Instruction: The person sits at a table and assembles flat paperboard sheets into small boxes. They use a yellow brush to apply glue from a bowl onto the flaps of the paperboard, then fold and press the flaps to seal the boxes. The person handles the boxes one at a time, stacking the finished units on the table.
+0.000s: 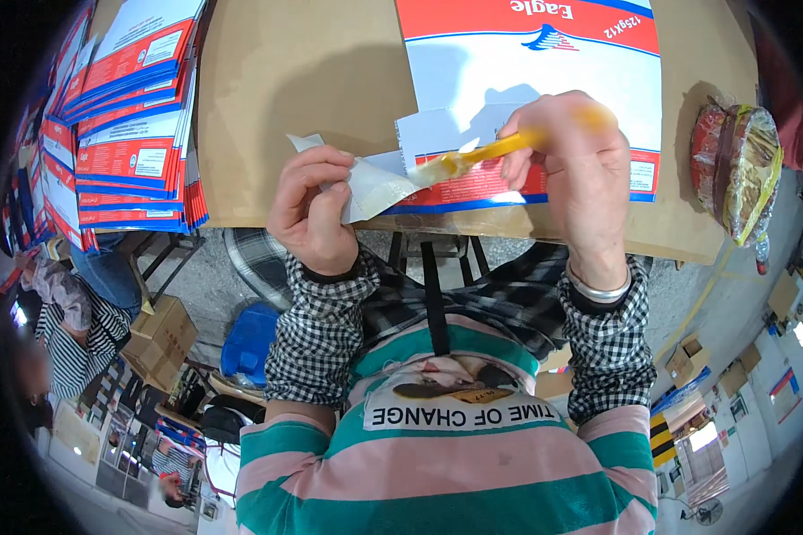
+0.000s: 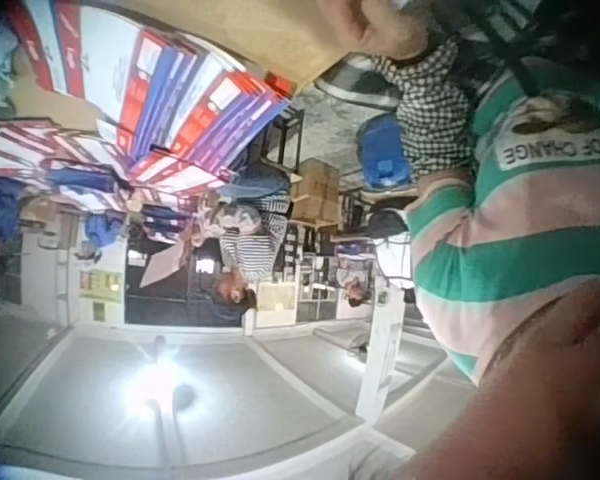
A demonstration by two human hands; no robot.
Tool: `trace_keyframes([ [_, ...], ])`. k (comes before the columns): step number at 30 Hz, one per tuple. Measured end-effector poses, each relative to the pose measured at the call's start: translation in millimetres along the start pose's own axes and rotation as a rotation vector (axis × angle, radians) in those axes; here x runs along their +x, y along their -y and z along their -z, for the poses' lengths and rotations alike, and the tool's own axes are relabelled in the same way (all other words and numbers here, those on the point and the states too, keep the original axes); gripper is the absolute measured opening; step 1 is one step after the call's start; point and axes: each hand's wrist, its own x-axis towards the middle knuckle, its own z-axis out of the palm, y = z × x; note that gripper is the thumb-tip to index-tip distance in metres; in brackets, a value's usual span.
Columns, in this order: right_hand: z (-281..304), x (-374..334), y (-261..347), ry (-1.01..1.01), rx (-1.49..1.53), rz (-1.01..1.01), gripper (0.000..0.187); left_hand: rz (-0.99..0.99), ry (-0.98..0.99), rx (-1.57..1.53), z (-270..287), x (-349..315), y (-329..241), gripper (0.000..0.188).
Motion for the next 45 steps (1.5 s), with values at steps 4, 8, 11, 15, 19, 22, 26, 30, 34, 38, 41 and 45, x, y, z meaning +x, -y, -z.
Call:
trace_keyframes([
  [4, 0, -2, 0, -0.007, -0.010, -0.012, 0.015, 0.001, 0.000, -0.006, 0, -1, 1, 0.016],
  [8, -1, 1, 2, -0.046, 0.028, 0.020, 0.015, -0.037, 0.041, -0.063, 3, 1, 4, 0.015],
  [11, 0, 0, -1, 0.038, -0.018, -0.026, 0.015, -0.026, 0.048, -0.043, 3, 2, 3, 0.015],
  [15, -1, 1, 1, 0.019, 0.009, 0.023, 0.015, -0.012, -0.008, 0.009, -1, 0, 0, 0.015],
  [19, -8, 2, -1, 0.018, -0.094, 0.028, 0.014, -0.023, 0.020, -0.046, 2, 0, 2, 0.014],
  [22, -10, 2, 2, 0.022, -0.101, 0.052, 0.014, -0.027, 0.042, -0.047, 4, 0, 3, 0.015],
  [26, -13, 3, 7, 0.066, -0.219, 0.058, 0.013, -0.029, 0.054, -0.053, 4, 0, 3, 0.016],
  [30, -10, 6, 8, 0.069, -0.176, 0.093, 0.012, -0.036, 0.046, -0.055, 4, 0, 4, 0.015],
  [34, -13, 7, 9, 0.051, -0.194, 0.091, 0.011, -0.021, 0.042, -0.052, 3, 0, 2, 0.014],
  [38, -12, 8, 17, 0.081, -0.180, 0.083, 0.011, -0.030, 0.044, -0.055, 3, 0, 3, 0.015],
  [41, -16, 9, 15, 0.105, -0.271, 0.082, 0.012, -0.033, 0.048, -0.070, 3, 0, 4, 0.015],
  [45, -18, 12, 19, 0.129, -0.252, 0.101, 0.011, -0.019, 0.051, -0.033, 3, 0, 0, 0.015],
])
